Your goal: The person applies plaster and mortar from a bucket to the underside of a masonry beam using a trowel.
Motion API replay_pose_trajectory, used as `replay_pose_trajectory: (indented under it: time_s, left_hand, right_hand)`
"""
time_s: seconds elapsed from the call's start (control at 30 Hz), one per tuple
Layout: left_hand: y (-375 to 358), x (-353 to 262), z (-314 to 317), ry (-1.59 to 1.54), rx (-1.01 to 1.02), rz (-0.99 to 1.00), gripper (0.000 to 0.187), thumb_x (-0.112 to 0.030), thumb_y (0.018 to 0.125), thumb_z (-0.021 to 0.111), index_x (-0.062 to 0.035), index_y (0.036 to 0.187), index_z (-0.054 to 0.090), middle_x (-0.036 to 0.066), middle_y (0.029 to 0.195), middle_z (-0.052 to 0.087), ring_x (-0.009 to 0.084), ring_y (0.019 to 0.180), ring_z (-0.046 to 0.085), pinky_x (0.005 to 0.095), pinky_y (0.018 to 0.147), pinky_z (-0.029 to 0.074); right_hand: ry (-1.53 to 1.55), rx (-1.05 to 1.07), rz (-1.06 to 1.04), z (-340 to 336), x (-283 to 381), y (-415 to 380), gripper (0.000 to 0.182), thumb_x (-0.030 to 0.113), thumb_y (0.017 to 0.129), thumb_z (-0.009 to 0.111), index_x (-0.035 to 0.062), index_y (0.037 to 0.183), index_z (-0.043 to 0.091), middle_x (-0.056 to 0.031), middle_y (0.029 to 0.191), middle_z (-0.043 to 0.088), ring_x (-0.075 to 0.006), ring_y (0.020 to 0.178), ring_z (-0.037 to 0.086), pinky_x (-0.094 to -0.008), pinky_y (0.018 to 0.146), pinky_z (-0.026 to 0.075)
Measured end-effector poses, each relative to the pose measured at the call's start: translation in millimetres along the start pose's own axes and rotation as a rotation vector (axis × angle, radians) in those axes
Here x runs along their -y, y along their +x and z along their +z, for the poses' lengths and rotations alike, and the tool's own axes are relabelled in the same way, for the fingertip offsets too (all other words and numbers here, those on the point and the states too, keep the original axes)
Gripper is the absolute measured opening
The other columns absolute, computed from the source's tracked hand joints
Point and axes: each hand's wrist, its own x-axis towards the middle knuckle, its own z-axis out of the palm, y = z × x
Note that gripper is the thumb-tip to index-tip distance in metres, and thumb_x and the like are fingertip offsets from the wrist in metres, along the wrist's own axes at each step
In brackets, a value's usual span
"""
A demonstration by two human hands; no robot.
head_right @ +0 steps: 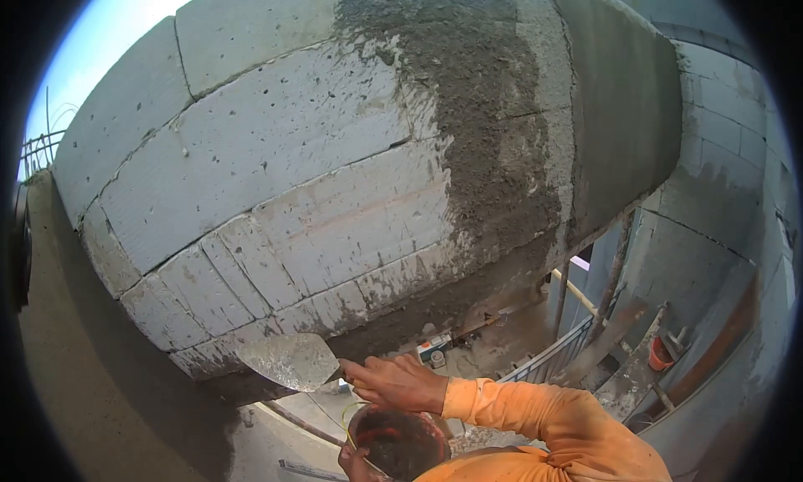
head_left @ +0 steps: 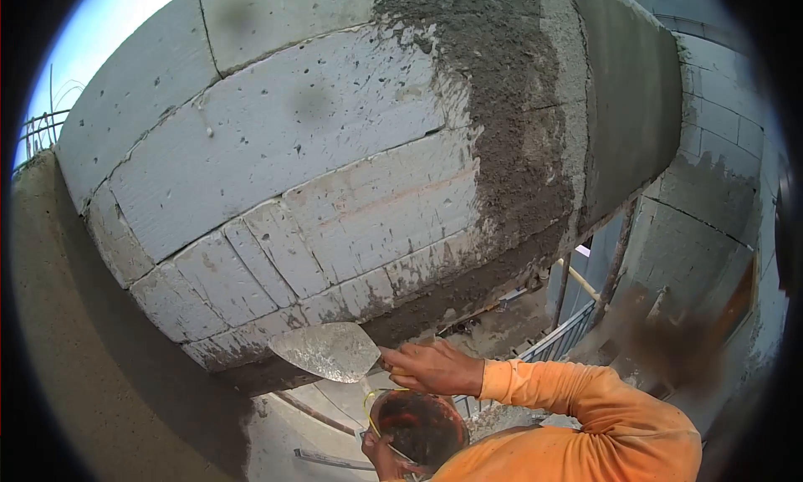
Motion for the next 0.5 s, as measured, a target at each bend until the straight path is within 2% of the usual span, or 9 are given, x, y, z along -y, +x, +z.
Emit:
replay_pose_trajectory:
  time_s: [0.03, 0.07, 0.1, 0.13, 0.2, 0.27, 0.3, 0.37, 0.5]
  left_hand:
    - [3.7, 16.6, -18.5, -0.013, -0.051, -0.067, 0.036, 0.008, 0.069, 0.056, 0.0039, 0.104, 0.063, 0.011, 0.102, 0.068, 0.0228, 0.089, 0.070, 0.0328, 0.083, 0.057]
    - [9.4, 30.9, -40.8, -0.021, -0.057, -0.114, 0.040, 0.012, 0.069, 0.054, 0.0052, 0.107, 0.065, 0.011, 0.113, 0.069, 0.0176, 0.094, 0.064, 0.0283, 0.091, 0.049]
    - [8.8, 37.3, -50.5, -0.049, -0.046, -0.107, 0.035, 0.012, 0.071, 0.054, 0.0036, 0.103, 0.064, 0.009, 0.111, 0.068, 0.0149, 0.089, 0.060, 0.0268, 0.087, 0.048]
    - [2.1, 26.9, -32.3, -0.024, -0.090, -0.031, 0.023, 0.008, 0.071, 0.055, -0.0007, 0.092, 0.056, 0.012, 0.099, 0.068, 0.0202, 0.082, 0.067, 0.0300, 0.079, 0.057]
    - [-3.7, 23.6, -22.9, -0.077, -0.103, -0.053, 0.033, 0.009, 0.072, 0.056, 0.0031, 0.104, 0.063, 0.009, 0.098, 0.068, 0.0178, 0.080, 0.066, 0.0289, 0.078, 0.057]
    - [-1.3, 32.9, -26.9, 0.052, -0.061, -0.146, 0.057, 0.013, 0.071, 0.055, 0.0066, 0.126, 0.065, 0.007, 0.115, 0.068, 0.0155, 0.103, 0.064, 0.0257, 0.094, 0.048]
    - [-4.8, 34.9, -22.8, 0.065, -0.090, -0.163, 0.057, 0.013, 0.071, 0.055, 0.0066, 0.126, 0.065, 0.007, 0.115, 0.068, 0.0155, 0.103, 0.064, 0.0257, 0.094, 0.048]
    - [-3.1, 33.8, 1.4, 0.088, 0.038, -0.139, 0.061, 0.014, 0.072, 0.055, 0.0067, 0.132, 0.063, 0.006, 0.115, 0.068, 0.0140, 0.103, 0.064, 0.0250, 0.093, 0.048]
    - [-7.2, 24.7, 40.2, 0.195, 0.110, -0.135, 0.051, 0.014, 0.073, 0.056, 0.0060, 0.123, 0.066, 0.002, 0.111, 0.066, 0.0098, 0.097, 0.060, 0.0226, 0.086, 0.047]
  right_hand:
    - [0.106, 0.042, 0.021, 21.0, -3.7, -35.7, 0.042, 0.029, 0.096, 0.072, 0.0084, 0.125, 0.050, -0.0191, 0.085, 0.066, -0.0430, 0.075, 0.069, -0.0499, 0.060, 0.054]
    - [0.219, 0.095, 0.033, 32.3, -7.2, -67.0, 0.042, 0.030, 0.096, 0.071, 0.0079, 0.124, 0.050, -0.0203, 0.086, 0.065, -0.0431, 0.073, 0.068, -0.0502, 0.059, 0.053]
    - [0.292, 0.169, 0.179, 35.9, -15.1, -95.6, 0.042, 0.030, 0.096, 0.071, 0.0068, 0.124, 0.049, -0.0213, 0.085, 0.065, -0.0441, 0.073, 0.067, -0.0505, 0.059, 0.053]
    - [0.358, 0.248, 0.324, 38.6, -23.7, -122.1, 0.042, 0.029, 0.096, 0.070, 0.0056, 0.123, 0.048, -0.0224, 0.084, 0.065, -0.0452, 0.072, 0.066, -0.0508, 0.060, 0.052]
    - [0.343, 0.348, 0.415, 48.7, -45.8, -164.1, 0.042, 0.021, 0.095, 0.068, 0.0016, 0.125, 0.047, -0.0217, 0.091, 0.067, -0.0465, 0.079, 0.068, -0.0541, 0.066, 0.053]
    - [0.274, 0.386, 0.401, 73.6, -75.4, -197.8, 0.033, 0.021, 0.095, 0.064, 0.0008, 0.119, 0.055, -0.0223, 0.089, 0.071, -0.0463, 0.080, 0.070, -0.0540, 0.068, 0.055]
    - [0.302, 0.410, 0.404, 91.2, -82.3, -204.3, 0.033, 0.021, 0.095, 0.064, 0.0008, 0.119, 0.055, -0.0223, 0.089, 0.071, -0.0463, 0.080, 0.070, -0.0540, 0.068, 0.055]
    - [0.056, 0.856, 0.551, 117.5, -104.2, -209.2, 0.030, 0.023, 0.095, 0.061, 0.0016, 0.115, 0.062, -0.0212, 0.093, 0.074, -0.0430, 0.086, 0.072, -0.0527, 0.073, 0.057]
    - [0.008, 0.953, 0.478, 165.9, -103.3, -191.3, 0.029, 0.025, 0.095, 0.057, 0.0031, 0.109, 0.070, -0.0190, 0.090, 0.076, -0.0416, 0.085, 0.074, -0.0523, 0.075, 0.058]
